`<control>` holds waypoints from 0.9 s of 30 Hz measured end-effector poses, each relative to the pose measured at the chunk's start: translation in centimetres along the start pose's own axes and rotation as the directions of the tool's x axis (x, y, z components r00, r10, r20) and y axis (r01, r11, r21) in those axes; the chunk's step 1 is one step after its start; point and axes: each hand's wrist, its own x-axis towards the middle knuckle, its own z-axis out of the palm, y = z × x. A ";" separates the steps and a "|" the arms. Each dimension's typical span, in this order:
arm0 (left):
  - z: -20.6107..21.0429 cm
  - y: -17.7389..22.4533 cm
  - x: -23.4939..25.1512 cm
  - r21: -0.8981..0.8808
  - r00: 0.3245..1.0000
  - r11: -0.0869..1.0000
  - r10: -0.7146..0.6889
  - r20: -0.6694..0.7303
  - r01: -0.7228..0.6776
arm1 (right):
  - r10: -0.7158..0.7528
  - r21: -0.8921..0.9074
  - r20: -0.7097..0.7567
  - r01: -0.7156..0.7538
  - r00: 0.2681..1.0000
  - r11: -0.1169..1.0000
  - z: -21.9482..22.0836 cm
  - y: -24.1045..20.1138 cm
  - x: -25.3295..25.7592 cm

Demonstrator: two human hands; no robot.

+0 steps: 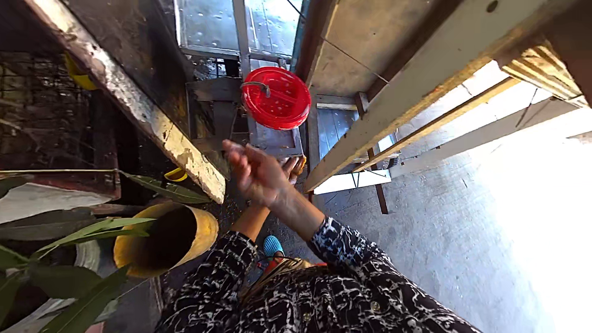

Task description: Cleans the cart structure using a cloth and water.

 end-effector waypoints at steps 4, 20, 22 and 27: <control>1.8 -0.4 2.8 0.154 0.960 0.974 0.122 0.254 -0.164 | 0.083 -0.455 -0.059 -0.101 0.995 0.885 -3.1 0.8 -8.3; -0.6 1.4 -0.5 0.422 0.971 0.875 -0.204 -0.126 0.238 | -0.679 -0.694 -0.624 0.124 0.387 0.709 -29.8 -13.2 -45.9; 0.0 2.4 -1.5 0.321 0.915 0.867 -0.303 -0.266 0.381 | -0.690 -0.641 -0.687 0.257 0.227 0.723 -33.5 -13.6 -51.6; 3.7 5.0 -6.2 -0.285 0.557 0.775 -0.612 -0.561 0.564 | -0.629 -0.571 -0.776 0.469 -0.041 0.674 -38.5 -14.5 -61.8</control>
